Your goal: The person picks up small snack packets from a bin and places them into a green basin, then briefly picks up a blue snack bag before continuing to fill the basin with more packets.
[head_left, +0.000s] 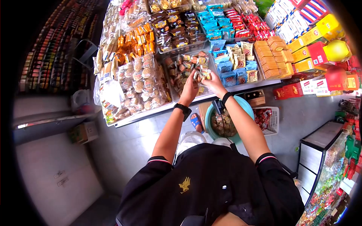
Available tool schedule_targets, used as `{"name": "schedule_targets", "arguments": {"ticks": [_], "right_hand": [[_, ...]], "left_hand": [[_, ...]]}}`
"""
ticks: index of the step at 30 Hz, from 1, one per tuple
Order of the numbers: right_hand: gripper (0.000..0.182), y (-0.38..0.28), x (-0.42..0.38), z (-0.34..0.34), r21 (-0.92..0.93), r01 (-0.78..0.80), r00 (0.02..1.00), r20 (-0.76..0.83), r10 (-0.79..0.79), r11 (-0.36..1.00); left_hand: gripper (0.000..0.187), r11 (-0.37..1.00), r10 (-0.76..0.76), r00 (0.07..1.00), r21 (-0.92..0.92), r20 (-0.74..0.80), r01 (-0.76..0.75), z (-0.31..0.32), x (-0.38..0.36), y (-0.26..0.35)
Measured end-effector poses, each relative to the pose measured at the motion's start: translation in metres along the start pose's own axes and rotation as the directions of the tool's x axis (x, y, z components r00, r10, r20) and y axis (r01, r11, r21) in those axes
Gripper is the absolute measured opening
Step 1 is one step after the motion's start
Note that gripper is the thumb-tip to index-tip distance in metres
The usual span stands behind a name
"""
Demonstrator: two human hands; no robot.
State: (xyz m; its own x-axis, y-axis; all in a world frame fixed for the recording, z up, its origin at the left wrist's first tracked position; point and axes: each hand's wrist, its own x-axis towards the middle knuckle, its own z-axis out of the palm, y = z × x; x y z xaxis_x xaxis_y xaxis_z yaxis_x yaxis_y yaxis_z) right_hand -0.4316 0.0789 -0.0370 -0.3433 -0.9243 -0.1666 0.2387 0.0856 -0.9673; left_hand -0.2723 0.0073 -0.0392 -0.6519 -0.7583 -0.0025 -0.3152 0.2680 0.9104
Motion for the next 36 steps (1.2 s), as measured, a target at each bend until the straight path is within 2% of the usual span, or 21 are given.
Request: {"name": "schedule_targets", "arguments": {"ticks": [3, 6, 8, 9, 12, 13, 16, 17, 20, 21, 22, 25, 28, 29, 32, 34, 36], "right_hand": [[0.051, 0.002, 0.008, -0.001, -0.018, 0.038, 0.999, 0.010, -0.038, 0.999], [0.049, -0.001, 0.012, 0.000, -0.052, 0.003, 0.999, 0.032, -0.002, 0.999], [0.047, -0.007, 0.014, 0.002, -0.060, -0.011, 0.999, 0.046, 0.014, 0.998], [0.047, -0.010, 0.016, 0.004, -0.064, -0.017, 0.998, 0.054, 0.021, 0.998], [0.044, -0.004, 0.024, 0.005, -0.165, -0.039, 0.999, 0.013, 0.042, 0.985], [0.044, -0.002, 0.025, 0.007, -0.134, -0.030, 0.999, 0.016, 0.033, 0.990], [0.044, -0.001, 0.023, 0.010, -0.077, -0.036, 0.999, -0.042, 0.032, 0.996], [0.047, 0.000, 0.022, 0.007, -0.052, -0.106, 0.994, -0.015, 0.105, 0.993], [0.049, -0.006, 0.016, 0.010, -0.030, -0.182, 0.979, -0.101, 0.178, 0.983], [0.050, -0.006, 0.015, 0.007, -0.043, -0.171, 0.983, -0.077, 0.168, 0.984], [0.050, -0.006, 0.012, 0.005, 0.048, -0.182, 0.979, -0.081, 0.186, 0.982], [0.050, -0.011, 0.000, 0.002, 0.339, -0.168, 0.970, -0.111, 0.217, 0.926], [0.047, -0.012, -0.020, -0.013, 0.509, -0.149, 0.975, -0.067, 0.212, 0.848], [0.047, -0.012, -0.030, -0.019, 0.537, -0.151, 0.975, -0.060, 0.216, 0.830], [0.044, -0.006, -0.062, -0.043, 0.649, -0.191, 0.975, 0.041, 0.217, 0.737], [0.047, -0.013, -0.084, -0.056, 0.694, -0.213, 0.973, 0.083, 0.217, 0.688], [0.050, -0.020, -0.105, -0.068, 0.668, -0.217, 0.973, 0.093, 0.209, 0.711]], "left_hand": [[0.086, 0.992, -0.042, 0.999, -0.118, 0.014, 0.043, -0.007, 0.005, 0.000], [0.083, 0.930, -0.049, 0.999, -0.364, 0.013, 0.050, 0.000, 0.006, -0.014], [0.080, 0.839, -0.044, 0.999, -0.543, 0.003, 0.039, 0.004, 0.010, -0.029], [0.077, 0.704, -0.165, 0.979, -0.682, 0.117, 0.200, -0.002, 0.007, -0.014], [0.075, 0.643, -0.177, 0.979, -0.741, 0.104, 0.195, -0.002, 0.005, -0.007], [0.072, 0.644, -0.151, 0.986, -0.750, 0.066, 0.149, 0.000, 0.006, -0.009], [0.063, 0.575, -0.213, 0.969, -0.785, 0.127, 0.230, -0.004, 0.005, -0.006], [0.059, 0.544, -0.218, 0.964, -0.802, 0.150, 0.247, -0.005, 0.006, -0.009], [0.048, 0.482, -0.225, 0.953, -0.827, 0.201, 0.288, -0.006, 0.007, -0.026], [0.044, 0.482, -0.226, 0.952, -0.825, 0.208, 0.295, -0.007, 0.005, -0.027], [0.041, 0.482, -0.226, 0.950, -0.823, 0.216, 0.302, -0.008, 0.004, -0.028], [0.035, 0.337, -0.250, 0.937, -0.885, 0.245, 0.321, -0.010, -0.002, -0.025], [0.034, 0.238, -0.274, 0.934, -0.925, 0.229, 0.297, -0.002, -0.012, -0.021], [0.036, 0.232, -0.256, 0.942, -0.932, 0.219, 0.280, 0.003, -0.016, -0.020], [0.036, 0.165, -0.326, 0.901, -0.921, 0.286, 0.352, 0.008, -0.035, 0.010], [0.034, 0.189, -0.306, 0.910, -0.919, 0.280, 0.346, 0.022, -0.044, 0.021], [0.033, 0.205, -0.310, 0.905, -0.909, 0.291, 0.362, 0.039, -0.051, 0.034]]}}
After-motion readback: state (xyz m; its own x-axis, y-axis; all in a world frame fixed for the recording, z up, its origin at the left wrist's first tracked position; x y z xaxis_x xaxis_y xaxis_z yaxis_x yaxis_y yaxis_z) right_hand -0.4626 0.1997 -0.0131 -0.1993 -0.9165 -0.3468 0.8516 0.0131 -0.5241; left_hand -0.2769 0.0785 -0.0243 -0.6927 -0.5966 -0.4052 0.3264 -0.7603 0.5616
